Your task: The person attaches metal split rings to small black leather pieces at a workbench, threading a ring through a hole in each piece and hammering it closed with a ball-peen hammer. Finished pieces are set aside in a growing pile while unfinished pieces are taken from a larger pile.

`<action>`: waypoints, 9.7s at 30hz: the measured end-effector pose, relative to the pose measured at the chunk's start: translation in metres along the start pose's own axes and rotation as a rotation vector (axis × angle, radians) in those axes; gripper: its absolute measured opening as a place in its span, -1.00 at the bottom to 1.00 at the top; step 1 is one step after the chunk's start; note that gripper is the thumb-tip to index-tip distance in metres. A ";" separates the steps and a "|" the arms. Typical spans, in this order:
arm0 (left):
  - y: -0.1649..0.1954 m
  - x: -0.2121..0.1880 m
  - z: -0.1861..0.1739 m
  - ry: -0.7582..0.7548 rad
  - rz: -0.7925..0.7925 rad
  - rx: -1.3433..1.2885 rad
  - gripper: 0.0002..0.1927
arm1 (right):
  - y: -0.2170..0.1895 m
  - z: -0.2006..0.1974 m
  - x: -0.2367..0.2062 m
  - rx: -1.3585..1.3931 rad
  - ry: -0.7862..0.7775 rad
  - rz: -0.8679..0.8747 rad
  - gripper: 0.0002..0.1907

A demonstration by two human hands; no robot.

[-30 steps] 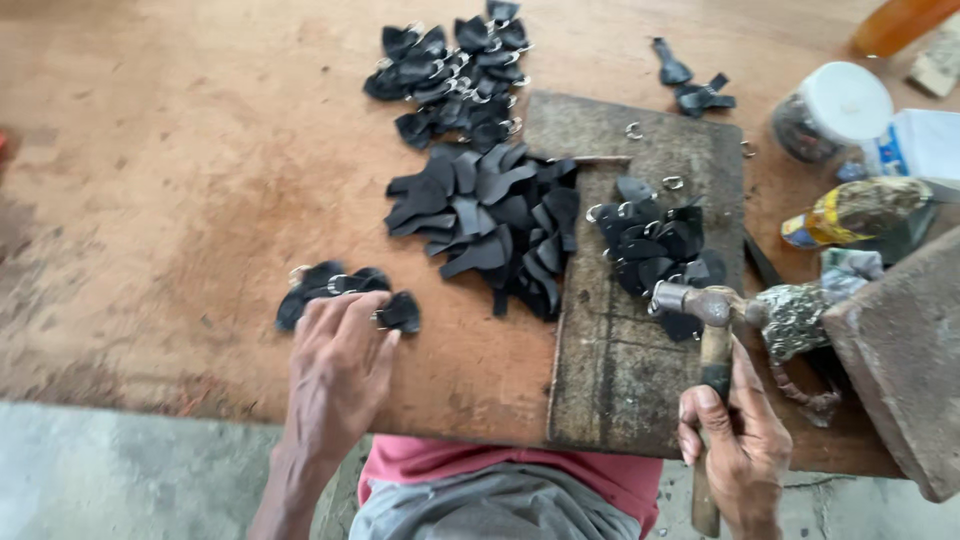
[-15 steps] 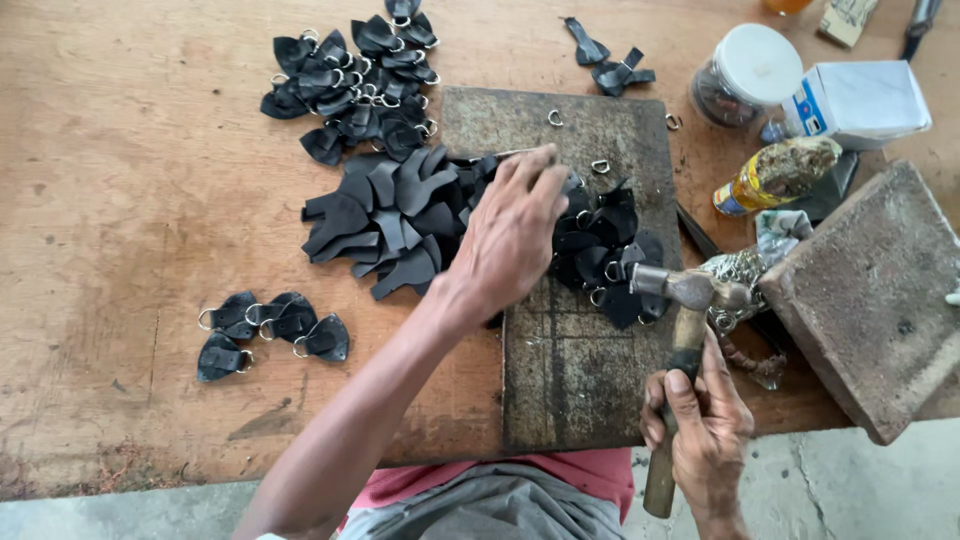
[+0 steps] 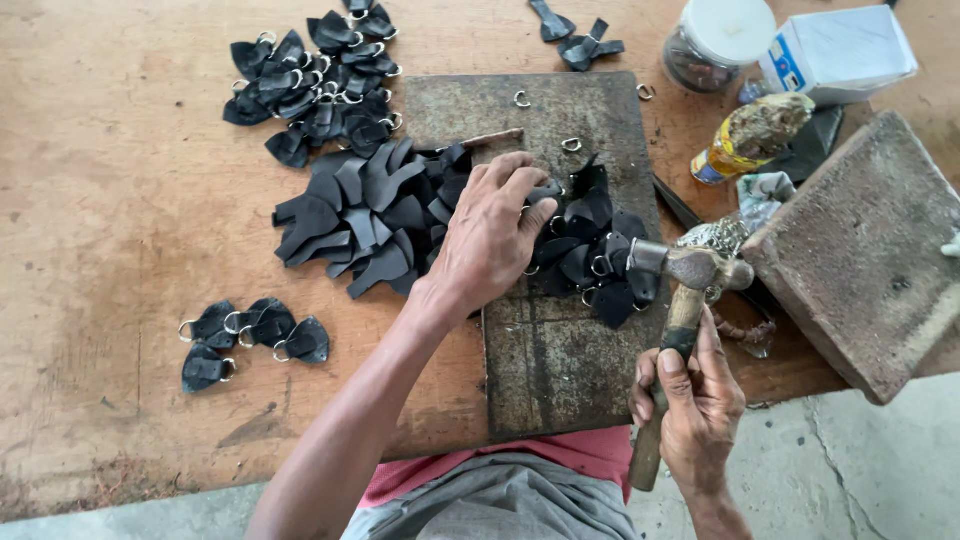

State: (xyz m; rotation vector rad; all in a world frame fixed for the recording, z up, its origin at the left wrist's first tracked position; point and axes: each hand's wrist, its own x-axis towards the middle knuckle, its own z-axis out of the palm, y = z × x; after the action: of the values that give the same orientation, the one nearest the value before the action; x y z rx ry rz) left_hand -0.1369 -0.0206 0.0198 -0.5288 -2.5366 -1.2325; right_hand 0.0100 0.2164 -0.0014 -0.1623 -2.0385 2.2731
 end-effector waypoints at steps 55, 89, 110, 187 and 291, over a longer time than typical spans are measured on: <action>0.052 -0.090 -0.006 -0.259 0.142 -0.005 -0.13 | -0.010 0.008 0.004 -0.120 -0.040 0.026 -0.35; 0.058 -0.141 -0.018 0.022 -0.150 -0.161 -0.54 | -0.032 -0.019 -0.024 -0.351 -0.202 0.125 -0.34; 0.051 -0.152 -0.001 0.033 -0.160 -0.162 -0.35 | -0.047 -0.009 -0.063 -1.272 -0.370 0.404 -0.33; 0.011 -0.150 -0.077 0.179 -0.299 0.287 -0.53 | 0.000 -0.002 -0.001 -0.175 -0.047 0.085 -0.35; 0.012 -0.192 -0.100 0.357 -0.326 0.467 -0.55 | -0.006 0.025 0.001 -0.348 -0.161 -0.132 -0.46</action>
State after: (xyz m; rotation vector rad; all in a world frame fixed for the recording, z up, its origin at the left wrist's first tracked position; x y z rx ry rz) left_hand 0.0486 -0.1329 0.0127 0.1992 -2.5245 -0.6921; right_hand 0.0051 0.1922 0.0071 0.1354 -2.4327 1.8953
